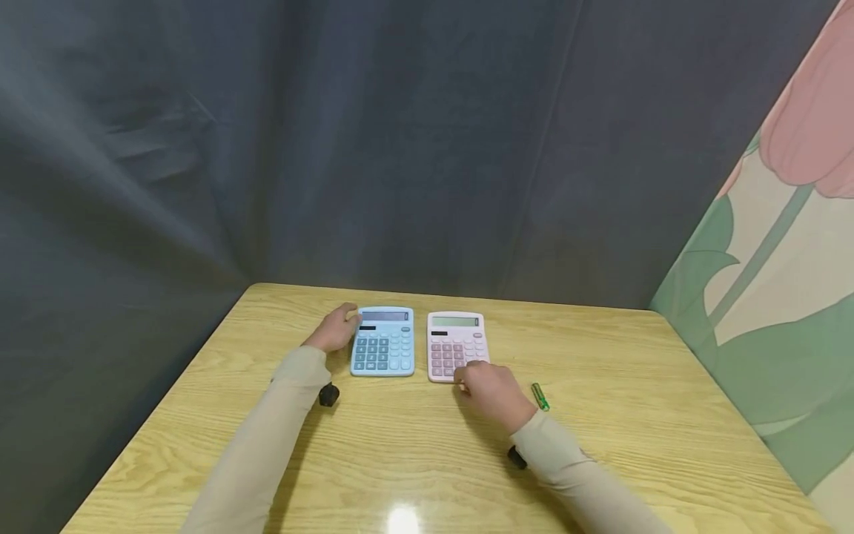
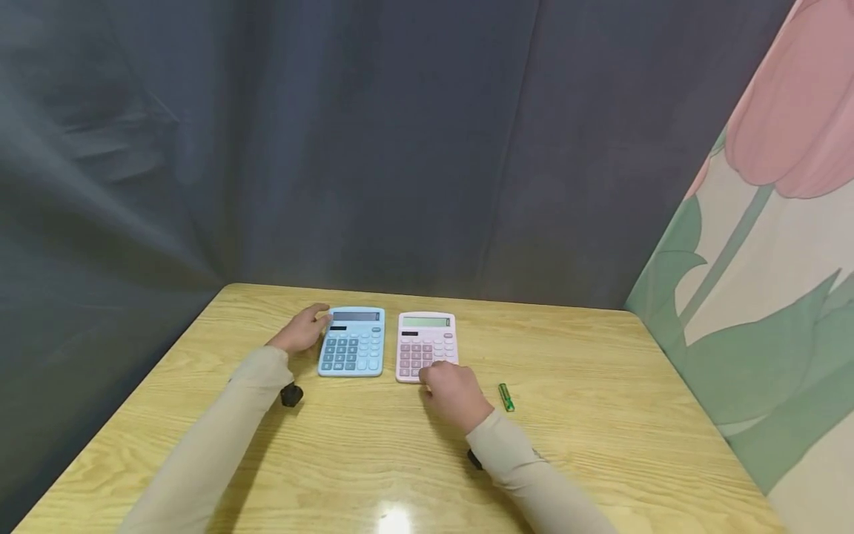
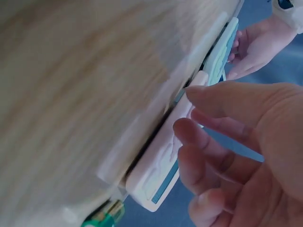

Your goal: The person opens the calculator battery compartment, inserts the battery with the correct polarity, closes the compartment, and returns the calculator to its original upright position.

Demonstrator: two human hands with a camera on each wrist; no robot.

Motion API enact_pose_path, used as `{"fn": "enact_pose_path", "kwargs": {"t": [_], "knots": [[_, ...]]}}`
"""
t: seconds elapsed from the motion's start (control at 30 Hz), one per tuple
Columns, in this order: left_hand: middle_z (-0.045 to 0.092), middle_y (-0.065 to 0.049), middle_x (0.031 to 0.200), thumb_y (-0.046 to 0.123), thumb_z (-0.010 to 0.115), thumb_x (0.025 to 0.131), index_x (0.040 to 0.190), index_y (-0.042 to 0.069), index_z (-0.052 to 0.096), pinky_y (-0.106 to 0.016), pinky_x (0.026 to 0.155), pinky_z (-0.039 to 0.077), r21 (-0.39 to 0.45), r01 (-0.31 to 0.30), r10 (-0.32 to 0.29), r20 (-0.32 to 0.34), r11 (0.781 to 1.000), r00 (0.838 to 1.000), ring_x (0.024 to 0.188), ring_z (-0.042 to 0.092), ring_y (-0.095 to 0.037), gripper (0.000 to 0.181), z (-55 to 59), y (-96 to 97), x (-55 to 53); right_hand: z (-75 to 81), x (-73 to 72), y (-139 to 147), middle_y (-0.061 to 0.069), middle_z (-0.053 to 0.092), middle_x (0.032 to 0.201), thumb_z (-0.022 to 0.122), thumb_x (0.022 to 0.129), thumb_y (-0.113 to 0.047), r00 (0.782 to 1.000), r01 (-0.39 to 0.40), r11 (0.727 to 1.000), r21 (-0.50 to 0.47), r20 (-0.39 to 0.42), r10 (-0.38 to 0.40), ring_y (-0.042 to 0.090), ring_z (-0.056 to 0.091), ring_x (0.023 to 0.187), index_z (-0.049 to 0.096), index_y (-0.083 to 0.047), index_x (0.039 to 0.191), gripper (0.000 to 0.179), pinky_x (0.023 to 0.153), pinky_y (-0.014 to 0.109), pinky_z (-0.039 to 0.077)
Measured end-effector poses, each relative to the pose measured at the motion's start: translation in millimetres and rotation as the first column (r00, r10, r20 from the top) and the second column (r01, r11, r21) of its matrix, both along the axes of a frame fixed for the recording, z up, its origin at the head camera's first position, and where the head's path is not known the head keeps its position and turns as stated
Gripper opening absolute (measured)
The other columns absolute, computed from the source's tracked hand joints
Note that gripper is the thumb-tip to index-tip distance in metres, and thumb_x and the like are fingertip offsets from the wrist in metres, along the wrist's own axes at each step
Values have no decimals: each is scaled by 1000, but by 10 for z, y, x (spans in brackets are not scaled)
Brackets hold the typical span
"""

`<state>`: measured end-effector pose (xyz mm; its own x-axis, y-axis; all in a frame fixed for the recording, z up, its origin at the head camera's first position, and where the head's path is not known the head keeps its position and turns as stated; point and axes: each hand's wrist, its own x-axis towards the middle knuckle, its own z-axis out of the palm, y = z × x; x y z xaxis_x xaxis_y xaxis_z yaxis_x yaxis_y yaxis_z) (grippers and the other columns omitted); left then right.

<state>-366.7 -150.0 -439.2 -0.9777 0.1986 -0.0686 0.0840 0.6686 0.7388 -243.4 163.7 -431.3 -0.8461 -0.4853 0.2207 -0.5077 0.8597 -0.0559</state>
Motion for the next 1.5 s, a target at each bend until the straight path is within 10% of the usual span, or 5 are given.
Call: {"fn": "enact_pose_path", "kwargs": {"t": [0.2,0.47,0.87,1.5], "knots": [[59,-22,115,26,38,110,149,0,36,-32,57,42,5,-34,34,25,999,999,54,41,-14,48,-18,42,10,-33,22,-37,-1,67,72,77,81,-6,998,17,1000,-14,-62,-18,13,60,62,75,-12,78,7,50,35,50],[42,-3,65,19,38,110,128,-4,46,-30,50,33,220,-63,40,109,974,993,47,28,-13,30,-58,-10,114,-8,23,-59,3,73,82,77,83,-5,998,59,998,-32,-18,-59,19,68,71,77,-13,80,8,54,40,54],[56,-12,78,15,32,110,113,-1,41,-26,53,49,348,-7,-57,175,937,983,61,50,-15,18,-75,-98,349,-21,-40,-68,-5,63,67,78,84,-12,995,96,995,-38,25,-95,10,52,58,66,-17,68,21,49,33,47],[59,-12,79,13,34,110,115,-2,47,-25,53,44,319,14,-78,188,948,979,60,50,-15,20,-33,68,702,-37,-211,-48,-4,65,73,71,86,-11,975,148,961,-234,198,-102,10,55,65,71,-14,76,11,60,30,50]]}}
